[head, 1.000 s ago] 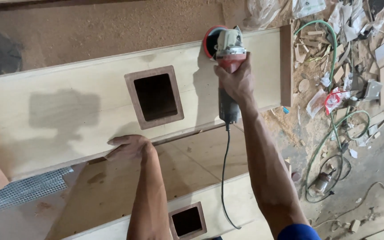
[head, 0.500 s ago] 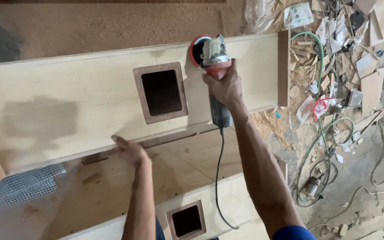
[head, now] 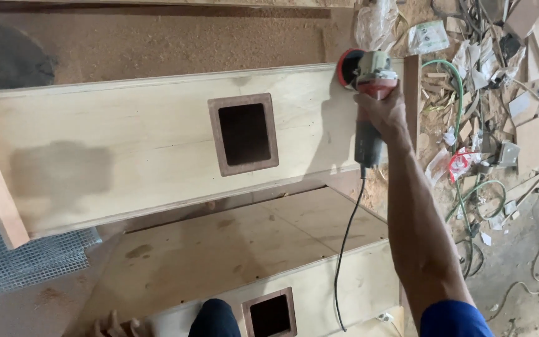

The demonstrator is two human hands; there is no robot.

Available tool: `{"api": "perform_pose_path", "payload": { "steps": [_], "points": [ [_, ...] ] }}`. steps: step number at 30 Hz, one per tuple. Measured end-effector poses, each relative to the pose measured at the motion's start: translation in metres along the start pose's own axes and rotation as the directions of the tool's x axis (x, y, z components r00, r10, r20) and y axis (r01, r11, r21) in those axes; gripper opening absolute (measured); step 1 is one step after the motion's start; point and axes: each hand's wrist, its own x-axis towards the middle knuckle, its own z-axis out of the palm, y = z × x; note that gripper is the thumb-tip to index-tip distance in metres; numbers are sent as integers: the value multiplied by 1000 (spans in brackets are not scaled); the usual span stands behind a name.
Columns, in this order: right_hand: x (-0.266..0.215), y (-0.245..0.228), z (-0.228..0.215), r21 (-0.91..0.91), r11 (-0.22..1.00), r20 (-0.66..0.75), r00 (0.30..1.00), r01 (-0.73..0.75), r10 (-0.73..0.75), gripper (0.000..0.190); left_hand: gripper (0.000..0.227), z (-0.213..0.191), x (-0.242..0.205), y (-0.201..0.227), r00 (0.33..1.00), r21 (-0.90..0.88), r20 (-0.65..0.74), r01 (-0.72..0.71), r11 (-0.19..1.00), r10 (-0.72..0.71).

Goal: Using a power sander to smooth the exterior surfaces and edges of wooden speaker boxes.

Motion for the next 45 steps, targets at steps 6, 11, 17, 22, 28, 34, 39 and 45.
{"api": "perform_pose_path", "payload": {
  "steps": [6,11,17,22,28,34,39,45],
  "points": [
    [-44,-66,83,-26,998,27,998,57,-57,71,49,-62,127,90,961,62,-163,-217,974,224],
    [-75,-105,123,-37,996,66,995,82,-80,66,50,-66,98,74,1000,123,12,1,992,-3],
    [-117,-155,162,-66,995,135,989,74,-65,58,45,-57,66,53,992,189,102,58,980,-79],
    [-148,-187,214,-75,978,124,975,197,-187,55,44,-57,57,46,968,171,197,120,978,-153],
    [-186,-246,252,-60,973,237,950,223,-204,57,43,-59,66,50,973,116,161,150,982,-167],
    [-210,-278,294,-102,956,294,927,274,-234,58,47,-53,57,47,958,122,196,187,975,-209],
    [-220,-290,328,-77,909,327,872,409,-365,70,45,-54,63,46,961,113,187,185,976,-204],
    [-236,-302,330,-74,934,368,880,350,-300,64,47,-53,51,43,962,103,198,170,980,-188]
  ]
}}
